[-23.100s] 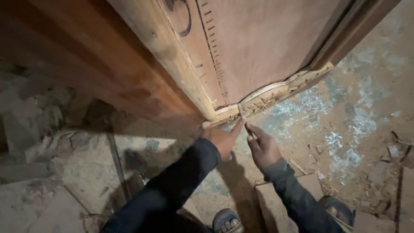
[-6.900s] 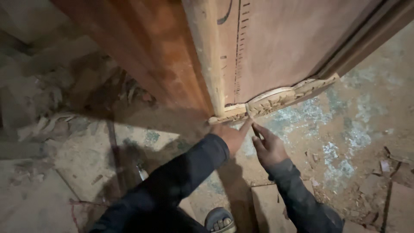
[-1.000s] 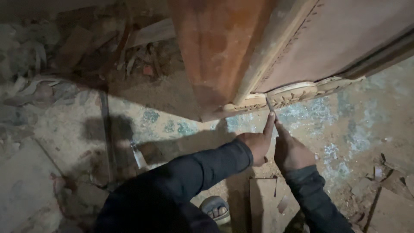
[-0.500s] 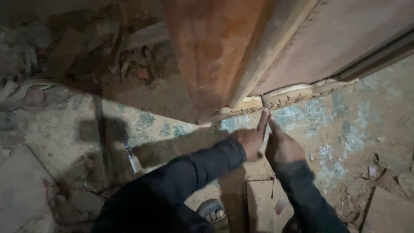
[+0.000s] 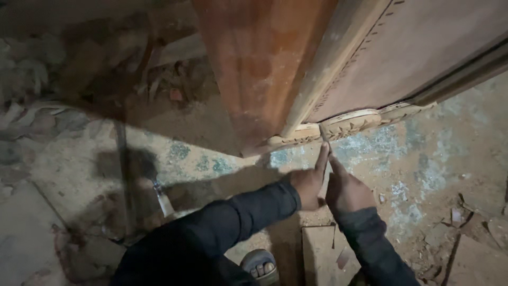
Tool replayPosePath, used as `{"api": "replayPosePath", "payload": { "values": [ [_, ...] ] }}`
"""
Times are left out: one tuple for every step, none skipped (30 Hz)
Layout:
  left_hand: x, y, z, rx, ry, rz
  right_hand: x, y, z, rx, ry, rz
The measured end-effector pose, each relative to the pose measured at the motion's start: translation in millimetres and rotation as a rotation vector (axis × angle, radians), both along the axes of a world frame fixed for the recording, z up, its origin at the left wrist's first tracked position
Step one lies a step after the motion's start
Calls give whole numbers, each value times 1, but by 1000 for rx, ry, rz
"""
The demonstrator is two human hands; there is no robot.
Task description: The person uses a small carving knife to carve a decorative floral pattern into the edge of a wooden frame. They hold the frame steady with one hand while carefully removing wood shavings with the other.
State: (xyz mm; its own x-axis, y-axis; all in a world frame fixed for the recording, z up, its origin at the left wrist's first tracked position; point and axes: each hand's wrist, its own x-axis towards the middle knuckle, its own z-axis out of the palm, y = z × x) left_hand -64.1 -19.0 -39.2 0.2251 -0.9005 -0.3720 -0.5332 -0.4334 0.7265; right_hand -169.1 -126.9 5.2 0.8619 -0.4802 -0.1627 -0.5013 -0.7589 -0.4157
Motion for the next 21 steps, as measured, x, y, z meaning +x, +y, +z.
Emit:
{"api": "replayPosePath", "payload": {
  "values": [
    [0,-1,0,43,-27,-19,1,-1,0,5,-12,2],
    [-2,-1,0,85,-52,-36,1,-2,0,9,-22,7],
    [-1,-2,0,129,-73,-55,2,-3,-1,16,-28,9],
    [-2,-1,0,66,-58,-25,2,-3,-1,6,12,4],
    [-1,-1,1,1,-44,9,3,-4,-1,-7,51,2],
    [0,-1,1,-66,-40,43,3,-4,-1,-21,79,0],
    [1,0,2,-38,-31,40,4,-3,-1,-22,62,-3],
    [3,1,3,-11,-21,36,4,-2,-1,-24,46,-8],
    [3,3,4,17,-6,32,4,-1,-2,-25,34,-13],
    [4,4,5,16,-9,18,3,0,-3,-17,33,-19],
    [5,6,7,19,-5,3,3,1,-4,-5,39,-26],
    [4,7,9,22,7,-11,1,1,-7,8,53,-32],
    [6,7,11,20,-1,-6,1,0,-10,6,52,-29],
    [7,7,13,16,-11,0,0,-1,-15,2,49,-26],
    [8,6,16,12,-19,6,-1,-3,-21,-3,49,-23],
    [7,6,19,30,-2,31,-4,-6,-27,2,34,-11],
    [8,5,23,43,-4,55,-4,-10,-35,1,0,0],
    [8,4,27,56,-5,79,-7,-13,-42,1,-33,10],
    [8,4,31,15,-60,75,-9,-17,-50,153,-263,51],
    [6,4,35,-18,-102,69,-12,-20,-57,312,-480,87],
    [4,5,39,-45,-138,59,-16,-22,-64,475,-692,114]
  ]
}}
